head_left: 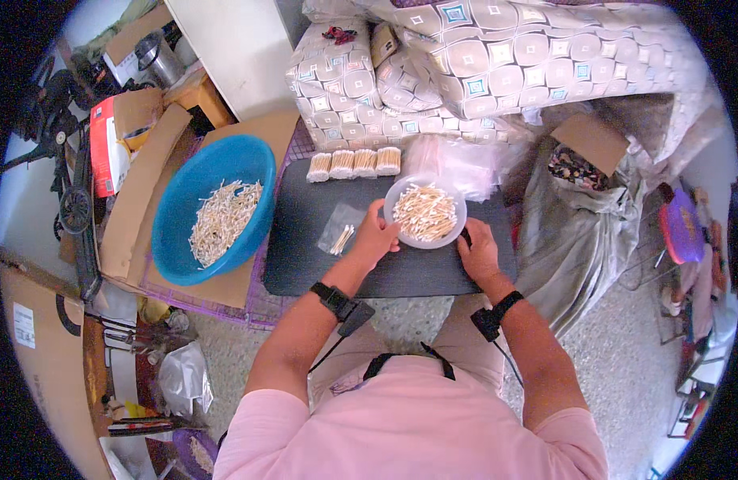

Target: Sorting and bundling cotton swabs from a bowl into plastic bags.

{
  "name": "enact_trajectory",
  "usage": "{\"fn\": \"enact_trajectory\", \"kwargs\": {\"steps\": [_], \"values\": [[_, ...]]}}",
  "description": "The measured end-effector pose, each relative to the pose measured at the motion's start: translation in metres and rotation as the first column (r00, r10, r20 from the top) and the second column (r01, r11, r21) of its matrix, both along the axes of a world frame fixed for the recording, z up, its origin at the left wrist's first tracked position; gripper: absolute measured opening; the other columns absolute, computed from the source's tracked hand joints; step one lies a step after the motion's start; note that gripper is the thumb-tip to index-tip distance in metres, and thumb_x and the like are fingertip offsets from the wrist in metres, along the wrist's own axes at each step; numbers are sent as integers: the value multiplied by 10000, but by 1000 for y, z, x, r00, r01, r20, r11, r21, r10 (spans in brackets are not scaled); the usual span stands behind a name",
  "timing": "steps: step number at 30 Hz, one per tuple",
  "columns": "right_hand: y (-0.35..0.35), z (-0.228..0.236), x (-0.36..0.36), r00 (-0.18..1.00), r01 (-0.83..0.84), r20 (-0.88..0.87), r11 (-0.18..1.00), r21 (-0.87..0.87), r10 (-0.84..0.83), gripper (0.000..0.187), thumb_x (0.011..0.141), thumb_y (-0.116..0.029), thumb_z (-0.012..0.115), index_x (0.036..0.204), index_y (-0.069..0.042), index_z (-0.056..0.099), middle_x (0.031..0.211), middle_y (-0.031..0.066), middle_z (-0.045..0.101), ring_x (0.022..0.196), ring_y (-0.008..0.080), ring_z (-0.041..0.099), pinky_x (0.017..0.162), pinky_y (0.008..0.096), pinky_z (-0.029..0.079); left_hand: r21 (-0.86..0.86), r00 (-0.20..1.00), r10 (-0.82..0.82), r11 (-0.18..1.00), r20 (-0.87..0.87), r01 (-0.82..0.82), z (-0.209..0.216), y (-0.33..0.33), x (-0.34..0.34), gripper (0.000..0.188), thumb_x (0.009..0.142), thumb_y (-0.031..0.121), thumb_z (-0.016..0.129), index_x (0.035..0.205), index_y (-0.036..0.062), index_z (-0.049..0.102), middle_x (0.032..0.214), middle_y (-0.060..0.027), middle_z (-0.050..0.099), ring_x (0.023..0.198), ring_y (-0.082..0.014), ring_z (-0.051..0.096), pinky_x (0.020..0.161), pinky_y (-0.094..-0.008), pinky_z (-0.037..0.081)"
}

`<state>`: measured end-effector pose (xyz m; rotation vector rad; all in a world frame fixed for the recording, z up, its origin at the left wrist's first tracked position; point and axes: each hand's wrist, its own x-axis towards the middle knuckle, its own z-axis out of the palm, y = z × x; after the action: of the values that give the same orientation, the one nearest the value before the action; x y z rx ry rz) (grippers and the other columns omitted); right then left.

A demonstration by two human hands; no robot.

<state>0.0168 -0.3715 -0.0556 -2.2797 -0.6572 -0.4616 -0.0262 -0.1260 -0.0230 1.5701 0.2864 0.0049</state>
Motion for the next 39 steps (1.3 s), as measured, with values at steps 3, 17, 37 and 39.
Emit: {"fn": "enact_trajectory", "kwargs": {"steps": [3,17,37,39], "values": [[-1,5,1,999,-14,33,1000,4,14,372,768,-79,615,1130,-44,540,1137,167,569,1084,352,517,975,426,400,-14,1000,0,1000,-22,-1,-1,9,-16,547,867,97,600,1334,78,314,762,-47,526,578,-109,537,474,-268,512],[4,13,-9,998,-62,19,976,-209,67,467,773,-154,632,1219,-83,511,1215,98,536,1117,308,476,958,440,375,648,910,-134,743,393,-170,-30,42,-53,279,831,98,603,1105,50,577,739,-72,554,649,-196,556,609,-337,449],[10,21,-13,988,-138,16,938,-317,151,498,785,-176,618,1243,-50,471,1235,125,501,1149,315,450,972,449,353,655,921,-65,722,383,-222,-29,26,-57,281,782,91,619,1044,40,534,885,-106,586,728,-263,570,690,-378,466],[9,18,-12,989,-134,16,942,-308,145,499,790,-179,611,1248,-47,463,1233,135,499,1155,320,447,974,453,350,692,912,-114,690,395,-213,-30,27,-57,242,787,95,617,1010,42,538,879,-108,585,732,-271,571,688,-383,465]]}}
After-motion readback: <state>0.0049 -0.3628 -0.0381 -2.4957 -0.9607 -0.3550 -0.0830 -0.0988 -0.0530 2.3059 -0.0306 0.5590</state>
